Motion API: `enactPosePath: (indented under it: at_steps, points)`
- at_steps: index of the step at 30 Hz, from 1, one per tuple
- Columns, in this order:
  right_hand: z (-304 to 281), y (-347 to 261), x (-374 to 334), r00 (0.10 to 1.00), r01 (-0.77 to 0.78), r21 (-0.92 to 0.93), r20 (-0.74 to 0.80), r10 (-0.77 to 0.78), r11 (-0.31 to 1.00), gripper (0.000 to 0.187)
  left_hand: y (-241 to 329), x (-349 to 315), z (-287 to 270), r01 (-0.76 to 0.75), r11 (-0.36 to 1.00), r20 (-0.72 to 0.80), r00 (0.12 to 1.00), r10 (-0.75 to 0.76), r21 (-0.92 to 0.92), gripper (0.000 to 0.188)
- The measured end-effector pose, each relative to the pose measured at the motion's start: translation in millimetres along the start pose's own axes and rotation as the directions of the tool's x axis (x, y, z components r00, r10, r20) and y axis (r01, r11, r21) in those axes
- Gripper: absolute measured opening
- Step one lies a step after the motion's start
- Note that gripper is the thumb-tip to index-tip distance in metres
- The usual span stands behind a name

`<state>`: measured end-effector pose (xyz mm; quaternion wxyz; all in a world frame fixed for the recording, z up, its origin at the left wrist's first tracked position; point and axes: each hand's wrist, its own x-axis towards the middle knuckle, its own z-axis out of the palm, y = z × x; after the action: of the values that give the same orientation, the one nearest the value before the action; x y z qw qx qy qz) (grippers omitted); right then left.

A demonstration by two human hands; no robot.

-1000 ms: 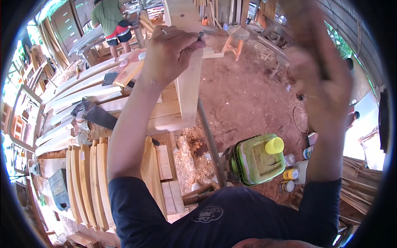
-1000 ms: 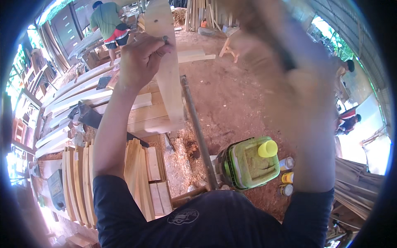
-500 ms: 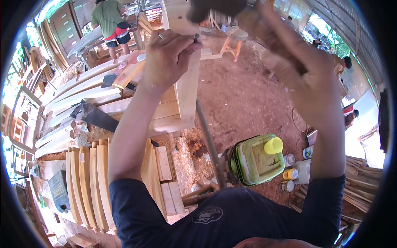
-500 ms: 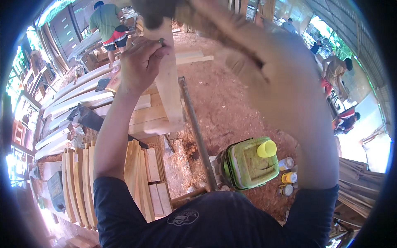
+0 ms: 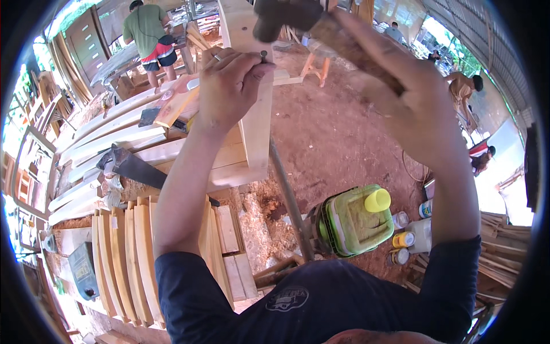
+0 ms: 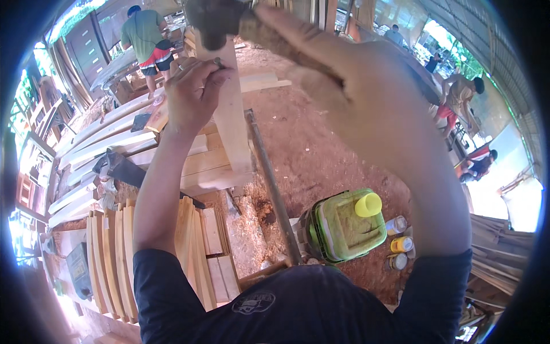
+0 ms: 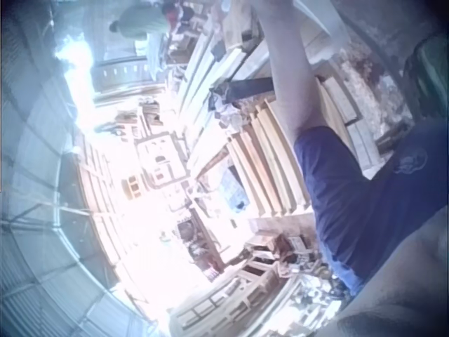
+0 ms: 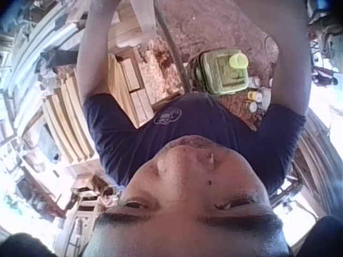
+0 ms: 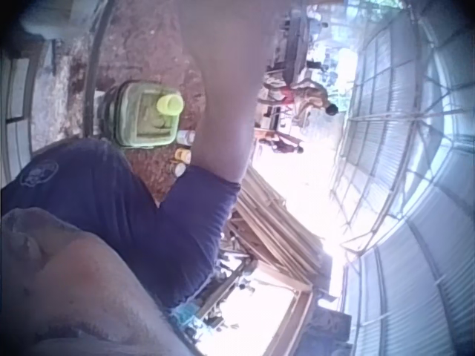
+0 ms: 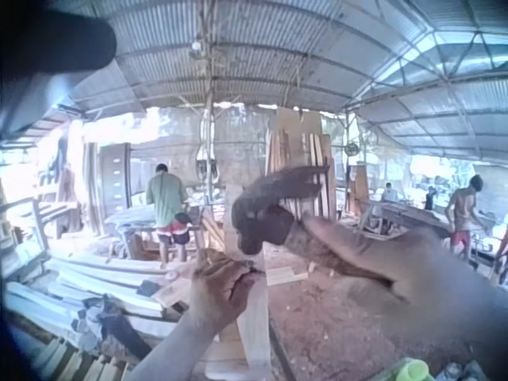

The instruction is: The person hammers a nail into a wooden frame, then picks up another nail and hammers it into a different part of the frame while other people work in the background.

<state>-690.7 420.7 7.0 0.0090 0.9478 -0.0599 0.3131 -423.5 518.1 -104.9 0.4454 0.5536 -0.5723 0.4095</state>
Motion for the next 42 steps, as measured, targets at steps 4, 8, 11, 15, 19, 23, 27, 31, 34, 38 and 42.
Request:
enactPosePath:
  at_steps: [4,8,11,15,19,23,27,31,34,38,42]
  points:
    - [-32,25,-17,0.799,-0.319,0.444,-0.349,0.489,0.837,0.047,-5,-4,-2,0.034,0.999,-0.001,0.999,-0.034,-0.023,0.012]
    - [-72,34,-21,0.961,-0.079,0.309,-0.228,0.155,0.948,0.036,7,15,16,-0.069,0.995,-0.009,0.998,0.068,-0.078,0.014]
    - [15,13,0,0.974,0.171,0.096,-0.163,-0.154,0.981,0.036,-4,3,1,-0.011,0.999,0.027,1.0,0.012,-0.035,0.014]
    - [-5,10,-6,0.964,0.111,0.156,-0.258,-0.069,0.982,0.038,-3,9,0,-0.046,0.998,0.029,0.998,0.047,-0.035,0.013]
    - [-52,30,-25,0.882,0.014,0.381,-0.44,0.168,0.924,0.043,3,18,-4,-0.002,0.999,0.105,0.994,0.005,-0.035,0.01]
    - [-50,33,-39,0.865,0.06,0.384,-0.481,0.144,0.921,0.05,5,28,-11,0.117,0.982,0.226,0.971,-0.082,-0.146,0.007]
    - [-25,32,-40,0.87,0.05,0.41,-0.465,0.162,0.911,0.054,4,26,-10,0.009,0.996,0.214,0.977,0.011,-0.093,0.007]
    - [-12,33,-40,0.88,0.003,0.442,-0.427,0.208,0.897,0.055,1,27,-11,-0.019,0.999,0.276,0.961,0.027,-0.031,0.008]
    - [-7,32,-42,0.883,-0.02,0.459,-0.408,0.231,0.888,0.056,-1,28,-10,-0.005,0.999,0.286,0.958,0.02,-0.053,0.006]
    - [8,26,-38,0.903,-0.017,0.452,-0.376,0.208,0.892,0.057,-3,29,-8,-0.018,0.993,0.287,0.957,0.05,-0.113,0.003]
    - [29,19,-22,0.938,0.119,0.311,-0.347,-0.004,0.943,0.059,-4,26,-6,-0.006,0.983,0.237,0.97,0.05,-0.183,0.002]
